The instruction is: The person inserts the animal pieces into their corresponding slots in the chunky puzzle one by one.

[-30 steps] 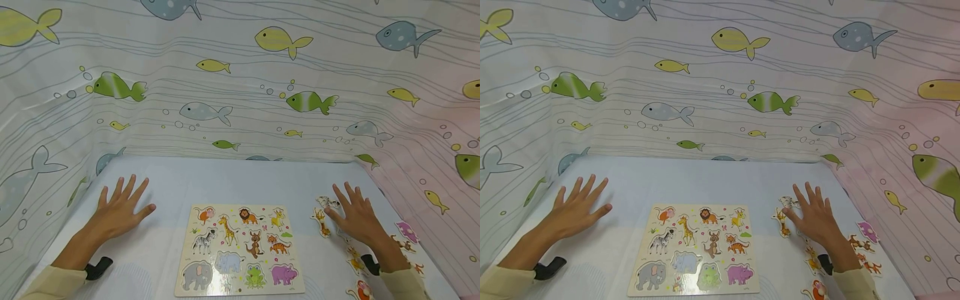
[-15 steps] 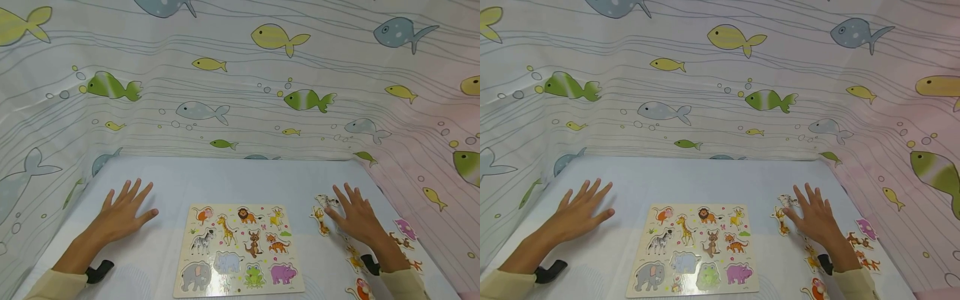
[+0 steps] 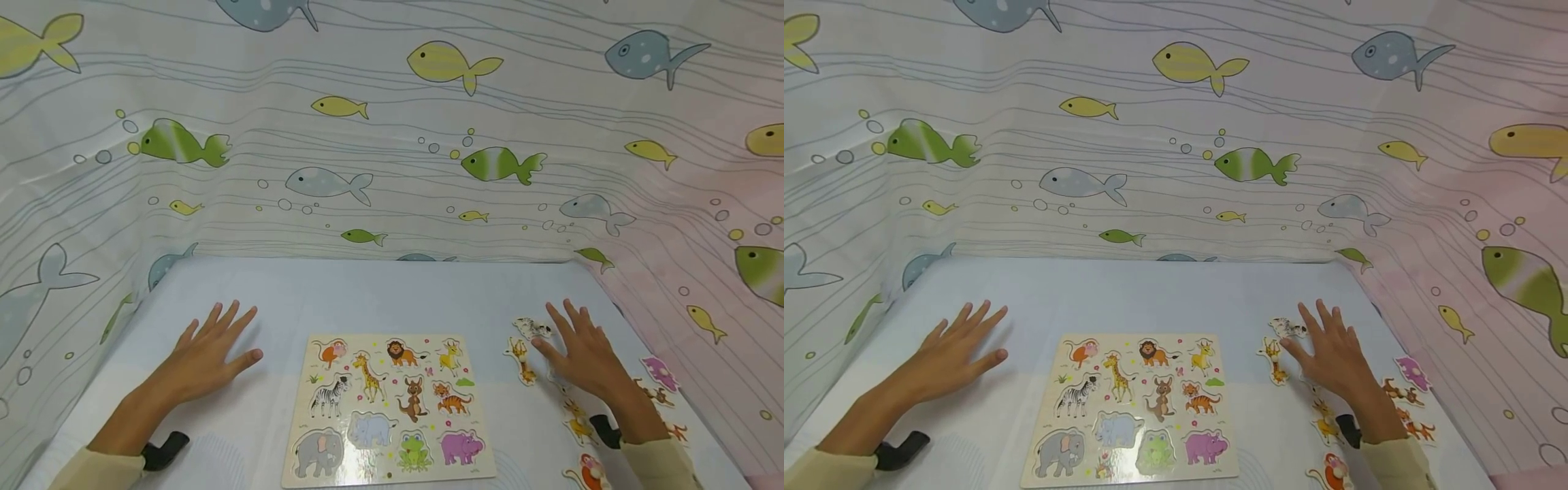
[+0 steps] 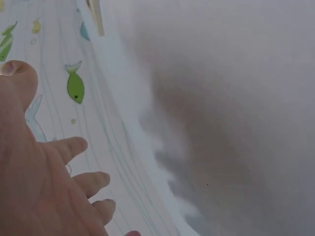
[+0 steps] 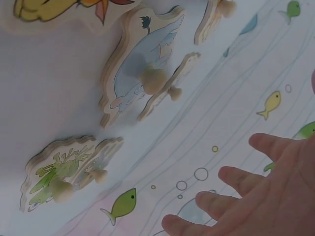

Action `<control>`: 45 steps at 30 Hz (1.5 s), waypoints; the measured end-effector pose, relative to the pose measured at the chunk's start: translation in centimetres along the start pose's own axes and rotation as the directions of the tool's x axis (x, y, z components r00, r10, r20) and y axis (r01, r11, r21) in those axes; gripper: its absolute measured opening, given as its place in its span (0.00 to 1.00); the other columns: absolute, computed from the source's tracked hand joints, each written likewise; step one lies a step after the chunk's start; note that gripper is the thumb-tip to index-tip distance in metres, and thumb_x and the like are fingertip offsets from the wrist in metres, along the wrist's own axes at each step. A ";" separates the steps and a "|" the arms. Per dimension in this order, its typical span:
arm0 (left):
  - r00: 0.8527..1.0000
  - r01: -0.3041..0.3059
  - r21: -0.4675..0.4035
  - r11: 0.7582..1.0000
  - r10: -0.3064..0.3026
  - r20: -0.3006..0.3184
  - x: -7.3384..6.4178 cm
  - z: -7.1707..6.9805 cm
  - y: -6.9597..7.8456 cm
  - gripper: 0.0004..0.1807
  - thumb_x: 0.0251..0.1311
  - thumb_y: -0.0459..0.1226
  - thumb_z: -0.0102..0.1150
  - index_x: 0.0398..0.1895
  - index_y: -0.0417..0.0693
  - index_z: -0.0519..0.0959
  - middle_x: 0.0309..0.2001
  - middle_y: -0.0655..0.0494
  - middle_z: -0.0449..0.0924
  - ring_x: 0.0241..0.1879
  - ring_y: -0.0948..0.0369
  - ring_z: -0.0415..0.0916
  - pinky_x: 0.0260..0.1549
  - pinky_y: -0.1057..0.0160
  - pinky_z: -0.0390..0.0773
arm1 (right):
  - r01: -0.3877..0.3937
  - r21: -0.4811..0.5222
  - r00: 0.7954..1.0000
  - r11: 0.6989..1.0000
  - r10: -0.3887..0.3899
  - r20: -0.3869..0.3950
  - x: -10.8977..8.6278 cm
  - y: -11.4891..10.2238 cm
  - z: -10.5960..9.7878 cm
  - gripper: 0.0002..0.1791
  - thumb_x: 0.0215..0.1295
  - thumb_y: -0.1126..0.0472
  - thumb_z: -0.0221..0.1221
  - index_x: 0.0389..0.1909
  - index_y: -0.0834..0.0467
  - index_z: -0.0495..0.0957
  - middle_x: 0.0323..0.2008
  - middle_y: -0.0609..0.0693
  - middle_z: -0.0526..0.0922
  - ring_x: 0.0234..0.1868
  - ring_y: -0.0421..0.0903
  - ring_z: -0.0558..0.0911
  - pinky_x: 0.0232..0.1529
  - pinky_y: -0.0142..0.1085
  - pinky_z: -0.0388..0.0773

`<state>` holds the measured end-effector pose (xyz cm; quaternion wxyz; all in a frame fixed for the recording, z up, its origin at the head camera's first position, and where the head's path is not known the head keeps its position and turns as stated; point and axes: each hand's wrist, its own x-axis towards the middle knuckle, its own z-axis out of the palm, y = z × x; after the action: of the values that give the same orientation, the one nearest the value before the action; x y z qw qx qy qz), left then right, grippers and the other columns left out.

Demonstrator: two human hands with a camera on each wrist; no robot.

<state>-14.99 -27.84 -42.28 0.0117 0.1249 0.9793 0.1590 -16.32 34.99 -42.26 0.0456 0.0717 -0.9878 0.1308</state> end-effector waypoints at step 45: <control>0.982 -0.136 -0.221 0.966 0.160 0.095 -1.5 3.8 3.9 0.55 0.48 0.64 0.68 0.75 0.44 0.63 0.77 0.40 0.57 0.76 0.33 0.47 0.68 0.26 0.39 | 0.013 0.283 0.997 0.959 -0.032 0.064 -0.8 0.0 1.1 0.41 0.69 0.45 0.61 0.75 0.59 0.58 0.76 0.71 0.51 0.73 0.78 0.50 0.58 0.81 0.52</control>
<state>-12.37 -23.47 -44.69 0.0681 0.2046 0.9422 0.2564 -15.57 34.81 -43.39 0.0026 0.0931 -0.9591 0.2672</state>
